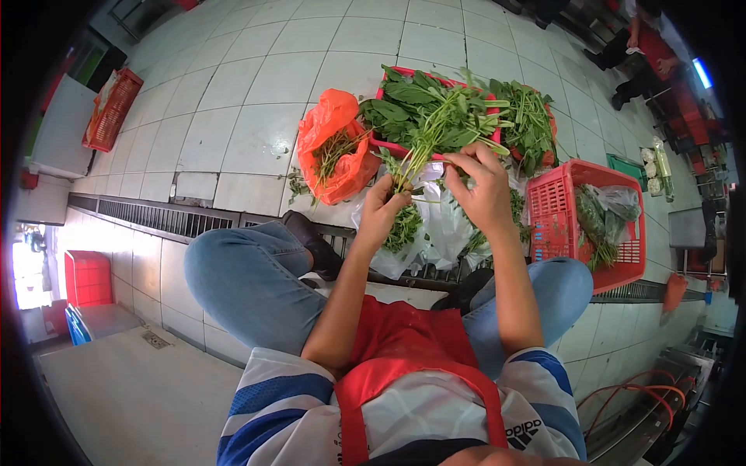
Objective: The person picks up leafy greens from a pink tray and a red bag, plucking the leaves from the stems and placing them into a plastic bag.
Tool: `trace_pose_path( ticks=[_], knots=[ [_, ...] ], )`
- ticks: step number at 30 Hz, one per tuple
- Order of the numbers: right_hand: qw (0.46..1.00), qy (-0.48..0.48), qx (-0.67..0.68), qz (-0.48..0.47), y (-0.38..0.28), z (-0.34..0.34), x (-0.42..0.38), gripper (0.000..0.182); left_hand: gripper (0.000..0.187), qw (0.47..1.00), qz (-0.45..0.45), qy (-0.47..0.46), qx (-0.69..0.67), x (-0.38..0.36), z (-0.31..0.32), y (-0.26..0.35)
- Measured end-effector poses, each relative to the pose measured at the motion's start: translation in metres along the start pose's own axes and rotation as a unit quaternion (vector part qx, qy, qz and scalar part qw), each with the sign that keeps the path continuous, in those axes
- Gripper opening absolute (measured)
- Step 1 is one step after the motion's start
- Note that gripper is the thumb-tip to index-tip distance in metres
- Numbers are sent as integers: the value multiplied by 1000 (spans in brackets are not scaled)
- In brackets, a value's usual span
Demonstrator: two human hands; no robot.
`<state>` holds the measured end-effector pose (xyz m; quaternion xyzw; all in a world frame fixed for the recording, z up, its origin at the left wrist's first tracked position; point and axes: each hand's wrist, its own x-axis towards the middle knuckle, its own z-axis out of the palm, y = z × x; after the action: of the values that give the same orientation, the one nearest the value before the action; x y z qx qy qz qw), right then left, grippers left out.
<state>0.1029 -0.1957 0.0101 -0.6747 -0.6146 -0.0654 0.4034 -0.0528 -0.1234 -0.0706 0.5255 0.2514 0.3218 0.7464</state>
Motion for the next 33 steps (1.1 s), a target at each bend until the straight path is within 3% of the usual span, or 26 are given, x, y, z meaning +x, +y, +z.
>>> trace_pose_path(
  ticks=[8,11,13,14,15,16,18,19,20,21,22,24,26,27,28,30,33],
  knots=[
    [999,-11,27,32,4,5,-9,12,10,999,-1,-8,36,0,-4,0],
    [993,30,82,84,24,23,-20,8,8,999,-2,-14,32,1,0,-7],
    [887,203,284,304,41,40,-30,8,6,992,23,-25,121,-2,10,-13],
    [887,200,285,304,46,30,-23,8,6,992,22,-22,121,-5,9,-10],
    [769,270,413,406,51,10,-11,10,10,981,31,9,193,-8,10,-3],
    [617,328,522,490,56,-1,-4,13,15,963,39,41,264,-10,12,5],
    [637,280,488,527,68,5,-14,13,18,951,25,55,304,-9,11,13],
    [654,235,450,561,74,12,-23,13,20,950,58,75,298,-7,12,11],
    [758,148,351,529,67,28,-33,15,22,948,93,93,291,-5,13,8],
    [780,69,292,549,78,54,-51,19,22,948,94,93,289,-4,16,5],
    [893,6,284,349,94,86,-79,20,26,961,110,103,233,-4,17,2],
    [906,6,223,360,77,108,-78,16,31,969,124,119,180,-3,17,-4],
    [912,188,203,304,42,85,-56,12,38,971,153,117,144,-2,13,-8],
    [914,224,249,230,35,77,-45,12,40,963,160,119,179,-1,11,-7],
    [915,222,247,230,16,62,-33,12,40,964,159,120,176,-2,12,-4],
    [957,68,231,160,-23,41,-14,12,38,945,129,127,273,-2,18,0],
    [975,14,152,162,-25,52,-16,16,34,909,170,158,345,-5,24,-9]
  ],
)
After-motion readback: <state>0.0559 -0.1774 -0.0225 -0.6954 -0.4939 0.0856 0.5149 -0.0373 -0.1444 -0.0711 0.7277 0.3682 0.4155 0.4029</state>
